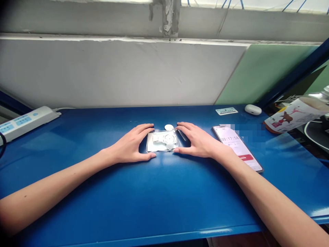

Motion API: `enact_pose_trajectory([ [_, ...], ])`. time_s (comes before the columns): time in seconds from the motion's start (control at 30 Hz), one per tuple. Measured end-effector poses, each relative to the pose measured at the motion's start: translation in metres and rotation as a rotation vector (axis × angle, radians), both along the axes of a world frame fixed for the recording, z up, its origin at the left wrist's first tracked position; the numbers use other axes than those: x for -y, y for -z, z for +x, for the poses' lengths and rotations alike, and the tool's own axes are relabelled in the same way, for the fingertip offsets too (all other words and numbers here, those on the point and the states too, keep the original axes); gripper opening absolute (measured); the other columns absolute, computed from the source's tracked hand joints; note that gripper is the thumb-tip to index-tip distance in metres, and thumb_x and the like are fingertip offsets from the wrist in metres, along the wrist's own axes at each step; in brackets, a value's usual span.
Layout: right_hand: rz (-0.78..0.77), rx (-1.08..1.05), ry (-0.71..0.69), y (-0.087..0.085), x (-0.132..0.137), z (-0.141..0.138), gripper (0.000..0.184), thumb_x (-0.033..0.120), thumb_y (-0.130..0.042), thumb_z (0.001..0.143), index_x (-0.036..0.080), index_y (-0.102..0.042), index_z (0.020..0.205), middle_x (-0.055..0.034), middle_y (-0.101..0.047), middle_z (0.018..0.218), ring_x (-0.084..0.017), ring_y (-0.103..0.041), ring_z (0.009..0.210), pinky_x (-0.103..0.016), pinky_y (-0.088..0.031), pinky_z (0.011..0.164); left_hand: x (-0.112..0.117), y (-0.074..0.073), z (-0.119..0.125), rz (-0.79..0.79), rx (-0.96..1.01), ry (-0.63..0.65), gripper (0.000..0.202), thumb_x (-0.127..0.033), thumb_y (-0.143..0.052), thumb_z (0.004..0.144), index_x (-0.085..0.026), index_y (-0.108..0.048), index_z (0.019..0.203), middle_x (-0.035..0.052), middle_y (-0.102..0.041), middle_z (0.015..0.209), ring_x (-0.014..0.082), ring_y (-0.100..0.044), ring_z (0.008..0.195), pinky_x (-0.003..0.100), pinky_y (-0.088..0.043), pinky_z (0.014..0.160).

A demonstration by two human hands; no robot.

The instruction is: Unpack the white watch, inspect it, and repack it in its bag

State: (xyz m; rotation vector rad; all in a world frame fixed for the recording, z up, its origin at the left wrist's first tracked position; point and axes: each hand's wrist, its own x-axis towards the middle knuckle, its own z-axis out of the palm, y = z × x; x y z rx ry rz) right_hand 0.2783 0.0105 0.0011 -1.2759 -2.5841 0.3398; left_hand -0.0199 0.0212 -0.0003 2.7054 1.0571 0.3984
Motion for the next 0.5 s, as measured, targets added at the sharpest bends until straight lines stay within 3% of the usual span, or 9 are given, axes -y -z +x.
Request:
enact_pose_trajectory([
  [0.23,0.038,-0.012,-0.061,0.0023,-0.0022,0.0006,0.088,0.064,-0.067,0.078,0.020,-0.040,0.149,-0.0182,-0.046,0.151,-0.039,-0.040,0.140,-0.059,-0.039,0.111,-0.0004,0.0019,0.0005,-0.010,0.042,0.003,0.076,-0.060,-0.066,0.081,-0.011,-0.050,0.137,0.0225,-0.046,0.147,0.0387,-0.040,0.139,0.054,-0.037,0.113],
  [0.5,0.030,0.031,-0.054,0.0003,0.0004,0.0004,0.084,0.065,-0.065,0.080,0.020,-0.044,0.147,-0.0191,-0.043,0.153,-0.040,-0.038,0.142,-0.059,-0.039,0.110,-0.0018,0.0001,0.0003,-0.011,-0.017,0.019,0.072,-0.057,-0.058,0.089,-0.008,-0.049,0.142,0.0192,-0.047,0.149,0.0356,-0.038,0.141,0.051,-0.036,0.115],
])
